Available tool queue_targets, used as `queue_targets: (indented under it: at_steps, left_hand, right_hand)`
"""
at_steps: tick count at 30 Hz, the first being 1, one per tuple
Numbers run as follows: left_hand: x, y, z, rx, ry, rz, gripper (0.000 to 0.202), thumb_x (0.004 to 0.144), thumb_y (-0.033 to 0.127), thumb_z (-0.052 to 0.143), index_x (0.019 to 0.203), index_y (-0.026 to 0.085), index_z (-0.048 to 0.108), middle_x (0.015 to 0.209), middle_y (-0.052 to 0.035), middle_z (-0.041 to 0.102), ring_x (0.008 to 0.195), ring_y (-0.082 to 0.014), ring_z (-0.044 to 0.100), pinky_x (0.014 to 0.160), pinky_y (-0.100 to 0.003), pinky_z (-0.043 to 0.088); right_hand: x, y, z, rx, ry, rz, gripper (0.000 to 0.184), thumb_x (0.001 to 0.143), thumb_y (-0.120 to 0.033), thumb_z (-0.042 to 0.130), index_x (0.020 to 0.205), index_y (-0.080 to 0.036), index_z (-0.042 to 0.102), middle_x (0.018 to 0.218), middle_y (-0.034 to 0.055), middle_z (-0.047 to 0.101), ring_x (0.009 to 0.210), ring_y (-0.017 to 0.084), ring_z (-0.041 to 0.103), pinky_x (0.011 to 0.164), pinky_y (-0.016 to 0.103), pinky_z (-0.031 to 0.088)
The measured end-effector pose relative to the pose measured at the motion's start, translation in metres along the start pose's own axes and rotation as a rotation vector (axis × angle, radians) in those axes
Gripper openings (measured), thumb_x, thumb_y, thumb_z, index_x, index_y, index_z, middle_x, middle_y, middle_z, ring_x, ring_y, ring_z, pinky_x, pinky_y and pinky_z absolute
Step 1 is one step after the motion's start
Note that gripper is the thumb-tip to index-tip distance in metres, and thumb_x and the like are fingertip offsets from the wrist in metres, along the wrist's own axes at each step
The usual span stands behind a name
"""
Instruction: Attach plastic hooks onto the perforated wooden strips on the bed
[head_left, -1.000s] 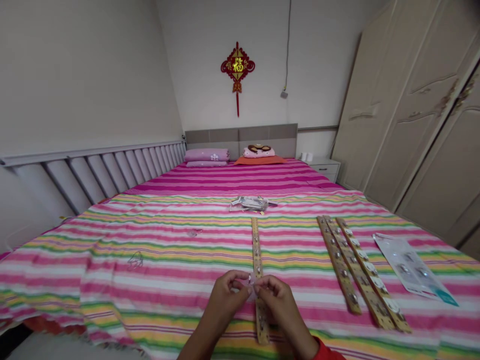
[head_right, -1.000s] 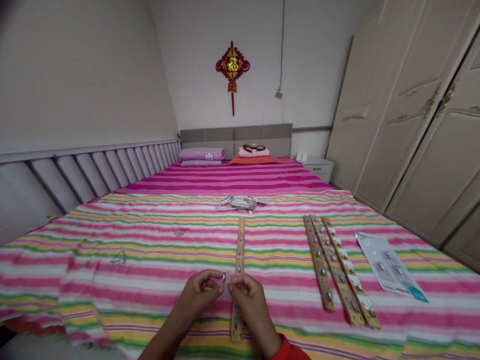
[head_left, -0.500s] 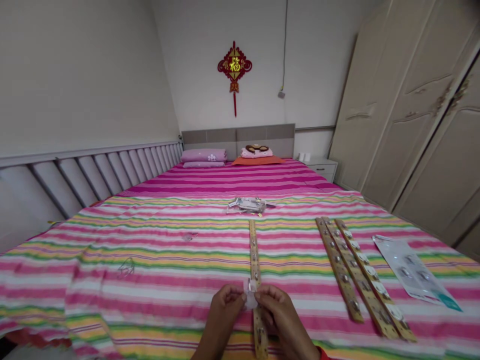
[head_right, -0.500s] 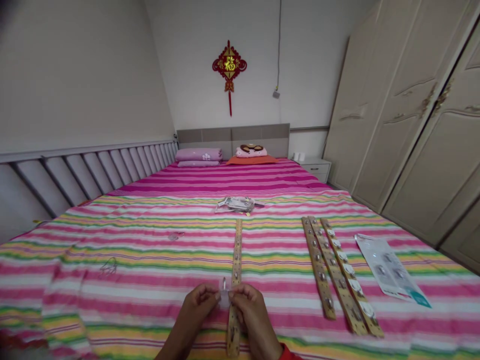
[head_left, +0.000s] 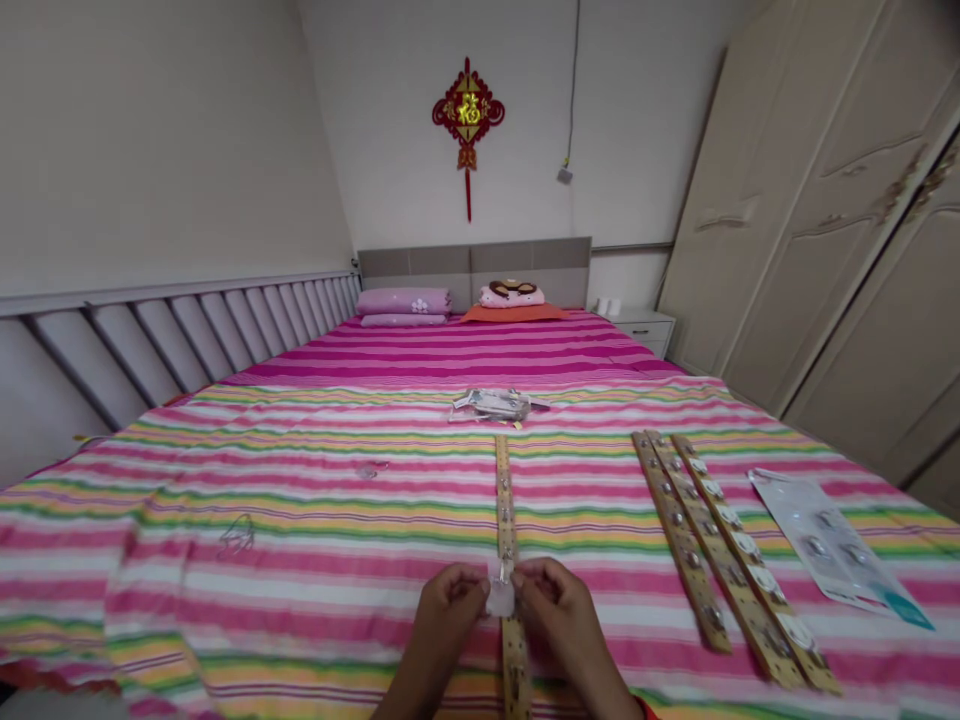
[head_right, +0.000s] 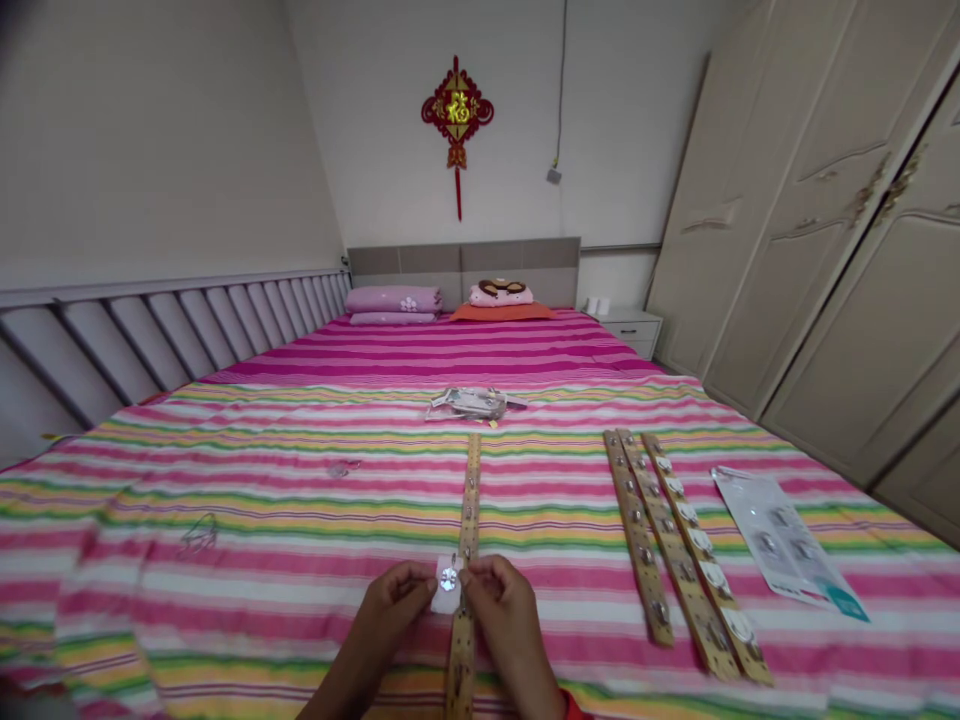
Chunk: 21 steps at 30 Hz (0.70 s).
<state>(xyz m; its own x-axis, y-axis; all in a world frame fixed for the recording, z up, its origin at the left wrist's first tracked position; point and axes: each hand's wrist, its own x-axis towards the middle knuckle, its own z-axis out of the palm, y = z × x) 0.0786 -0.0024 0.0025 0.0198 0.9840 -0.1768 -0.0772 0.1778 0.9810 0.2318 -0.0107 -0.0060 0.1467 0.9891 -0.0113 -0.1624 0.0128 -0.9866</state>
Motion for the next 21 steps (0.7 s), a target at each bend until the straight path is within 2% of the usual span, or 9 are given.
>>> queue_targets:
  at_steps: [3,5,9,13,18,21]
  left_hand:
    - [0.000,0.009,-0.005,0.081,-0.075,0.013,0.026,0.056,0.038,0.072,0.062,0.016,0.062,0.051,0.0020,0.057,0.050,-0.0111,0.051,0.052,-0.023,0.039]
    - [-0.003,0.017,-0.006,0.142,-0.137,0.037,0.020,0.058,0.034,0.071,0.061,0.016,0.062,0.054,0.0010,0.059,0.052,-0.0115,0.051,0.053,-0.023,0.039]
    - [-0.012,0.033,-0.006,0.303,-0.281,0.090,0.008,0.064,0.024,0.063,0.064,0.016,0.064,0.055,0.0014,0.057,0.053,-0.0108,0.048,0.051,-0.021,0.035]
    - [-0.018,0.043,-0.008,0.484,-0.383,0.132,0.010,0.066,0.017,0.055,0.068,0.014,0.065,0.054,0.0040,0.051,0.052,-0.0085,0.042,0.049,-0.019,0.029]
    - [-0.021,0.052,-0.009,0.677,-0.434,0.182,0.011,0.066,0.016,0.054,0.069,0.014,0.065,0.056,0.0049,0.050,0.055,-0.0081,0.042,0.049,-0.018,0.028]
    - [-0.017,0.058,-0.006,0.638,-0.414,0.222,0.009,0.068,0.019,0.057,0.071,0.016,0.065,0.059,0.0038,0.053,0.057,-0.0091,0.045,0.052,-0.019,0.032]
  right_hand:
    - [0.001,-0.010,-0.006,-0.085,0.016,-0.098,0.035,0.063,-0.052,0.071,0.069,-0.018,0.069,0.062,0.0028,0.062,0.059,0.017,0.053,0.054,0.026,0.040]
    - [0.002,-0.017,-0.009,-0.169,-0.031,-0.190,0.029,0.069,-0.048,0.068,0.071,-0.019,0.071,0.066,0.0038,0.063,0.061,0.017,0.054,0.055,0.027,0.041]
    - [0.002,-0.025,-0.010,-0.302,-0.222,-0.342,0.015,0.074,-0.033,0.066,0.078,-0.022,0.074,0.075,0.0051,0.063,0.064,0.017,0.055,0.057,0.027,0.041]
    - [-0.004,-0.027,-0.010,-0.403,-0.382,-0.372,0.011,0.076,-0.022,0.062,0.076,-0.021,0.073,0.073,0.0046,0.061,0.065,0.017,0.055,0.057,0.026,0.041]
    - [-0.011,-0.035,-0.012,-0.557,-0.475,-0.428,0.012,0.076,-0.012,0.059,0.072,-0.020,0.068,0.075,0.0035,0.059,0.070,0.016,0.056,0.060,0.025,0.041]
    - [-0.009,-0.040,-0.013,-0.603,-0.469,-0.454,0.014,0.076,-0.011,0.056,0.069,-0.019,0.064,0.072,0.0025,0.058,0.070,0.016,0.054,0.061,0.025,0.039]
